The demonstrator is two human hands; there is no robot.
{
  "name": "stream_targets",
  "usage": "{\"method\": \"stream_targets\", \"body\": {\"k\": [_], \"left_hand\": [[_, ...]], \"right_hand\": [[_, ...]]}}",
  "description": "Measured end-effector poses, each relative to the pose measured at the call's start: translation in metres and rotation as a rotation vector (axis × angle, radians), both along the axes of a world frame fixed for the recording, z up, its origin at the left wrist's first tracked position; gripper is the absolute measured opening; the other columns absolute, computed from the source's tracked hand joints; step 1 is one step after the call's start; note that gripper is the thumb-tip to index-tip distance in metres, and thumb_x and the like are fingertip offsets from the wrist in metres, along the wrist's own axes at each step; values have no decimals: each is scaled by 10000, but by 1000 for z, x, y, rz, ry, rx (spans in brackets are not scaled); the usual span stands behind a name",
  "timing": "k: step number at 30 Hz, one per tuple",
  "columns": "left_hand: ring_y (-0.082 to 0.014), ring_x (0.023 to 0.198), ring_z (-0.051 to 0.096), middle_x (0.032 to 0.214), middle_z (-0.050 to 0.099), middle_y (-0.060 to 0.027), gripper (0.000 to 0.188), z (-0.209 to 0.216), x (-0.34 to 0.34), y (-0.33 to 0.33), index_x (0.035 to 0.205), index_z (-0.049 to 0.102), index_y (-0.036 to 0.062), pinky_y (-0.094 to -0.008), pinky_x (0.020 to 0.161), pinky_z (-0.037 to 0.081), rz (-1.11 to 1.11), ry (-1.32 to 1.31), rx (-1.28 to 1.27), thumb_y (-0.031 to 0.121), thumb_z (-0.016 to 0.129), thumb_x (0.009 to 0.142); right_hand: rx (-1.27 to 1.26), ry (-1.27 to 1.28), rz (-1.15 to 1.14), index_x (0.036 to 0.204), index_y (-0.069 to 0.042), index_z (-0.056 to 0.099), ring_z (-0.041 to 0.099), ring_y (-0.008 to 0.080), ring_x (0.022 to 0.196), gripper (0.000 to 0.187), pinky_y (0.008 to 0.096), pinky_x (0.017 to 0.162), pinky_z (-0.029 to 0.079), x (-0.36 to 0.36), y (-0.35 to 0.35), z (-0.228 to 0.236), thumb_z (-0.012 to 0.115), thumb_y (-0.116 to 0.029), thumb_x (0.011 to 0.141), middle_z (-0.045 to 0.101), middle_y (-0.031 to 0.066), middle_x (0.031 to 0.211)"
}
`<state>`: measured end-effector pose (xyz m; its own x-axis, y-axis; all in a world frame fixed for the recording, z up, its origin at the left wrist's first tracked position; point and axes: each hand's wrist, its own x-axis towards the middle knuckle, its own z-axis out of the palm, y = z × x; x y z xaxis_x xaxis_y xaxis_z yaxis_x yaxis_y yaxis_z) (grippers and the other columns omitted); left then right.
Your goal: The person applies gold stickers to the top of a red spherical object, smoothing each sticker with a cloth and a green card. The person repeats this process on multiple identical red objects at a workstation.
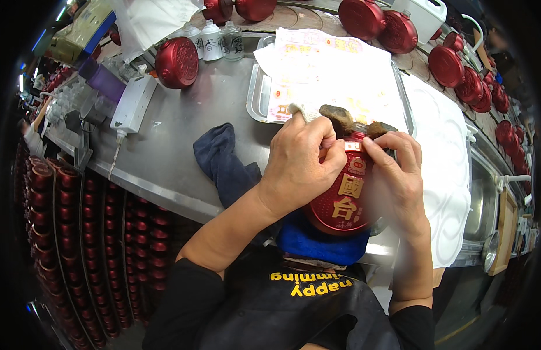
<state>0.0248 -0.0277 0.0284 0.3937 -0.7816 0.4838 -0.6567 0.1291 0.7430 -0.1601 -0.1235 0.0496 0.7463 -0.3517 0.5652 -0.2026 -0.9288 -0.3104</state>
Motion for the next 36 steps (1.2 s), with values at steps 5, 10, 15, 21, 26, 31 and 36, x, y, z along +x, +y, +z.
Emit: {"method": "stream_targets", "body": {"k": [5, 10, 15, 21, 26, 31, 36], "left_hand": [[-281, 690, 567, 740, 563, -138, 300, -4, 7, 15, 776, 580, 17, -398, 638, 480, -30, 183, 59, 220, 756, 911], [-246, 714, 565, 798, 604, -135, 305, -8, 16, 36, 818, 621, 10, -369, 665, 483, -79, 251, 97, 256, 744, 949], [-206, 832, 573, 884, 622, -111, 287, -8, 17, 48, 830, 642, 6, -342, 764, 478, -102, 300, 136, 247, 734, 956], [-272, 898, 589, 940, 622, -169, 272, -12, 14, 49, 846, 644, -2, -383, 807, 480, -97, 298, 57, 232, 739, 947], [-330, 977, 579, 980, 618, -194, 259, -17, 13, 61, 854, 637, 10, -429, 873, 463, -59, 176, 21, 231, 744, 938], [-339, 1022, 563, 1071, 600, -193, 252, -20, 13, 70, 881, 621, 33, -423, 914, 454, -155, 288, 71, 241, 754, 929], [-332, 1049, 549, 1103, 596, -159, 278, -25, 5, 75, 1020, 604, 31, -410, 951, 440, -86, 391, 84, 243, 760, 929]], "right_hand": [[-20, 15, 1, 1159, 3, 715, 569, 379, 1141, 391, 457, 989, 487, 2, 1, -1, 663, 94, 782, 624, 134, 1115], [-42, 20, -1, 1163, 10, 713, 568, 375, 1143, 369, 461, 985, 485, 4, 1, -1, 692, 65, 799, 624, 133, 1114], [-119, 124, -27, 1220, -16, 707, 548, 372, 1172, 409, 478, 998, 472, 6, 6, 8, 754, -33, 815, 599, 138, 1162], [-92, 147, -1, 1244, -74, 714, 539, 372, 1174, 428, 485, 997, 471, 13, 10, 12, 771, -105, 820, 566, 134, 1185], [-82, 143, 9, 1238, -60, 711, 542, 376, 1167, 433, 487, 991, 475, 14, 10, 10, 776, -84, 810, 570, 134, 1174], [-93, 145, 10, 1233, -53, 711, 545, 372, 1168, 439, 483, 992, 474, 14, 11, 9, 781, -64, 800, 573, 129, 1168], [-80, 159, -9, 1246, -63, 715, 546, 364, 1177, 438, 477, 1005, 466, 13, 13, 8, 777, -61, 812, 578, 124, 1171]]}}
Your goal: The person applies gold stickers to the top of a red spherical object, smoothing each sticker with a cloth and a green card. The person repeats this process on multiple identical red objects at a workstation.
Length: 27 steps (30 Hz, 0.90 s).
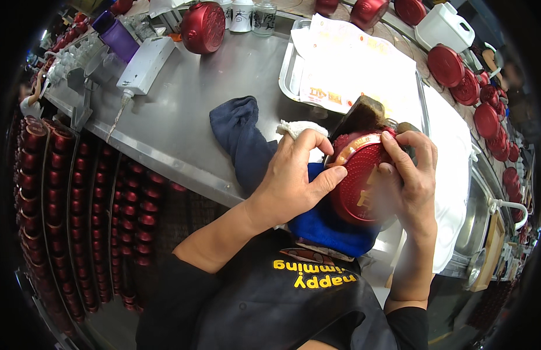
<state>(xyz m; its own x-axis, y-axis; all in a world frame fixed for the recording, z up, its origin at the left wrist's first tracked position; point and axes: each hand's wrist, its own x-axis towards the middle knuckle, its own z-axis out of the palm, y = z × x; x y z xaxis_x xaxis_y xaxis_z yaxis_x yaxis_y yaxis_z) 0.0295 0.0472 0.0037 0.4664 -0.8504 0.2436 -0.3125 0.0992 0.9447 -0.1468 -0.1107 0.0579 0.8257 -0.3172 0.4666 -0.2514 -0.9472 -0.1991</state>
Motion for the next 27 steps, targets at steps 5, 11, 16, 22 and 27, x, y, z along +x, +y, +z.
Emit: {"method": "stream_targets", "body": {"k": [5, 11, 16, 22, 27], "left_hand": [[-326, 1037, 550, 1085, 598, -153, 227, -8, 1, 1, 1011, 612, 37, -417, 926, 449, 1, 1, -41, 216, 736, 947], [-318, 998, 551, 1054, 599, -159, 175, -4, 8, 1, 932, 632, 36, -405, 889, 459, -65, 169, -23, 191, 703, 973], [-353, 1031, 528, 1020, 606, -178, 239, -1, 5, 7, 903, 633, 23, -443, 948, 426, -91, 210, 28, 240, 707, 971], [-364, 1067, 494, 980, 631, -173, 220, -5, -7, 14, 868, 682, 42, -455, 1015, 363, 31, -76, -19, 245, 730, 938], [-345, 1030, 498, 875, 644, -138, 180, -3, -8, 17, 860, 709, 68, -437, 989, 369, -74, 85, 51, 232, 733, 931]], "right_hand": [[-4, 9, -13, 1267, -69, 714, 547, 354, 1180, 426, 473, 1019, 458, -1, 0, -2, 763, -70, 844, 585, 126, 1185], [-17, 8, -12, 1278, -65, 709, 548, 352, 1176, 398, 468, 1023, 456, -1, 0, -4, 741, -93, 882, 587, 132, 1195], [-26, 16, -17, 1283, -66, 707, 548, 348, 1176, 387, 464, 1022, 456, -1, 0, -5, 732, -113, 900, 586, 134, 1199], [-21, 14, -18, 1283, -68, 709, 548, 344, 1178, 382, 460, 1023, 457, -2, 0, -6, 730, -111, 904, 587, 132, 1199], [-1, 11, -19, 1281, -70, 712, 547, 344, 1182, 379, 460, 1029, 455, -2, 0, -6, 730, -104, 904, 589, 130, 1198]]}}
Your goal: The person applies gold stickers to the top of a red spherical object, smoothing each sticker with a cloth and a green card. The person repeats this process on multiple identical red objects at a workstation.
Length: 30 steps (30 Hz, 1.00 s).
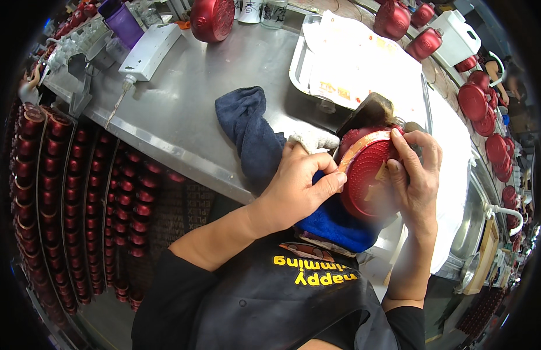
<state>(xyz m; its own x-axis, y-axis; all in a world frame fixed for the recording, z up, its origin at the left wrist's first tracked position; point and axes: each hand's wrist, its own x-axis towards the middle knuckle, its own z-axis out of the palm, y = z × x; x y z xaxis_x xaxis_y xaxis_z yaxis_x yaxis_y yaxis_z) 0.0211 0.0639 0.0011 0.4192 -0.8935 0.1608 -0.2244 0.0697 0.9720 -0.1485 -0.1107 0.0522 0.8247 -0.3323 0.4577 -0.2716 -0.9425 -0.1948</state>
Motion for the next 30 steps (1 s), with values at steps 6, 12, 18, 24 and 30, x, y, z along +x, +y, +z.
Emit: {"method": "stream_targets", "body": {"k": [6, 12, 18, 24, 30], "left_hand": [[-338, 1102, 481, 1031, 613, -154, 208, -3, -10, 2, 847, 671, 81, -436, 1044, 336, 96, -244, -10, 252, 755, 931], [-361, 1070, 471, 1059, 579, -179, 309, -18, -16, 5, 863, 619, 76, -461, 1004, 353, 143, -322, -50, 344, 751, 945], [-338, 990, 468, 1007, 564, -149, 388, -35, -17, 5, 1014, 564, 57, -459, 967, 364, 129, -218, -95, 420, 697, 984], [-318, 959, 476, 994, 566, -131, 422, -38, -22, 4, 1082, 528, 40, -448, 944, 368, 140, -201, -93, 417, 692, 989], [-315, 986, 488, 1025, 570, -136, 432, -41, -22, 3, 1102, 523, 34, -434, 959, 371, 134, -58, -99, 411, 699, 986]], "right_hand": [[-14, 0, -2, 1280, -63, 710, 549, 348, 1177, 380, 461, 1026, 457, 0, 1, 0, 729, -93, 901, 589, 132, 1200], [-23, 3, 7, 1286, -54, 705, 553, 346, 1174, 384, 463, 1028, 454, 0, 0, 0, 727, -100, 905, 591, 139, 1191], [-36, 10, -4, 1292, -72, 707, 554, 338, 1177, 380, 459, 1032, 452, -1, -1, -1, 721, -114, 914, 596, 134, 1194], [-38, 25, -21, 1303, -81, 705, 557, 326, 1177, 368, 455, 1035, 452, 0, 0, -1, 705, -137, 939, 599, 127, 1201], [-28, 42, -42, 1305, -83, 706, 559, 321, 1176, 367, 451, 1034, 454, -1, 1, 0, 703, -155, 945, 599, 125, 1206]]}}
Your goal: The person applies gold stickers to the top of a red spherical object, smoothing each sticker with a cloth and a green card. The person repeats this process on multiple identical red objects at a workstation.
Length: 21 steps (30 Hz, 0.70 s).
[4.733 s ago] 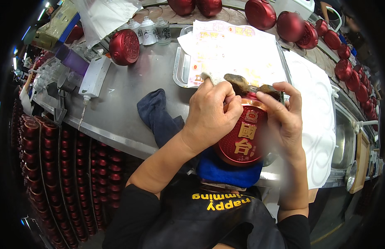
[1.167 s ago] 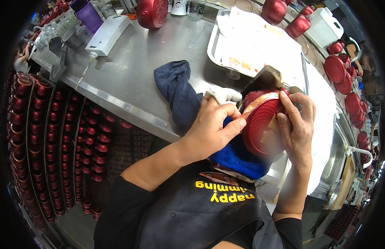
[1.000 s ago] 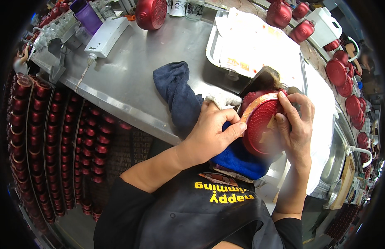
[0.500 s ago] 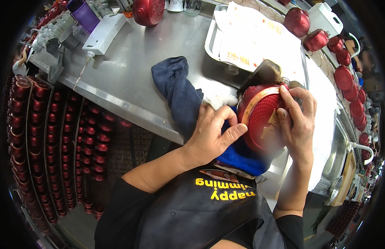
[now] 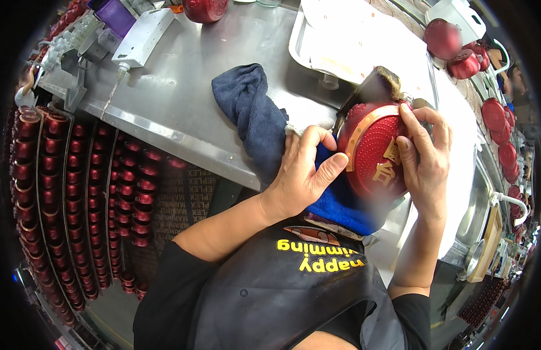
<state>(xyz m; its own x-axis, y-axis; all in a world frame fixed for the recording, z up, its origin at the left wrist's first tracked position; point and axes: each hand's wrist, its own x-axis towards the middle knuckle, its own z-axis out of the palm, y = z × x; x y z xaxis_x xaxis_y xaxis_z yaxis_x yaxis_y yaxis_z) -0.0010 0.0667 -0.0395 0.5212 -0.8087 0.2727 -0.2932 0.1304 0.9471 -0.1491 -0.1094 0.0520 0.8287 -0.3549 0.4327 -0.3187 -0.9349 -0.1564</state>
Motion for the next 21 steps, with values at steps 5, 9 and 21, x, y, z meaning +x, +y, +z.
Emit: {"method": "stream_targets", "body": {"k": [5, 9, 21], "left_hand": [[-314, 998, 490, 1046, 561, -145, 438, -1, -2, -1, 1131, 507, 23, -435, 965, 372, 14, -39, 17, 387, 701, 986], [-316, 1002, 487, 1049, 554, -153, 450, -1, -4, -1, 1131, 504, 16, -442, 965, 372, 33, -64, 25, 391, 703, 982], [-266, 1027, 514, 1076, 544, -142, 457, 4, 14, -28, 1161, 486, -8, -388, 965, 412, 18, 95, -154, 396, 651, 1028]], "right_hand": [[7, -1, -4, 1306, -85, 707, 560, 318, 1176, 366, 447, 1035, 455, 0, 0, 0, 702, -161, 947, 599, 124, 1208], [15, -7, -7, 1306, -86, 707, 562, 315, 1173, 365, 447, 1032, 456, 0, 1, -1, 701, -155, 947, 599, 123, 1209], [21, -8, 14, 1295, -68, 705, 562, 332, 1172, 377, 456, 1030, 461, 1, 1, 2, 721, -133, 924, 595, 130, 1210]]}}
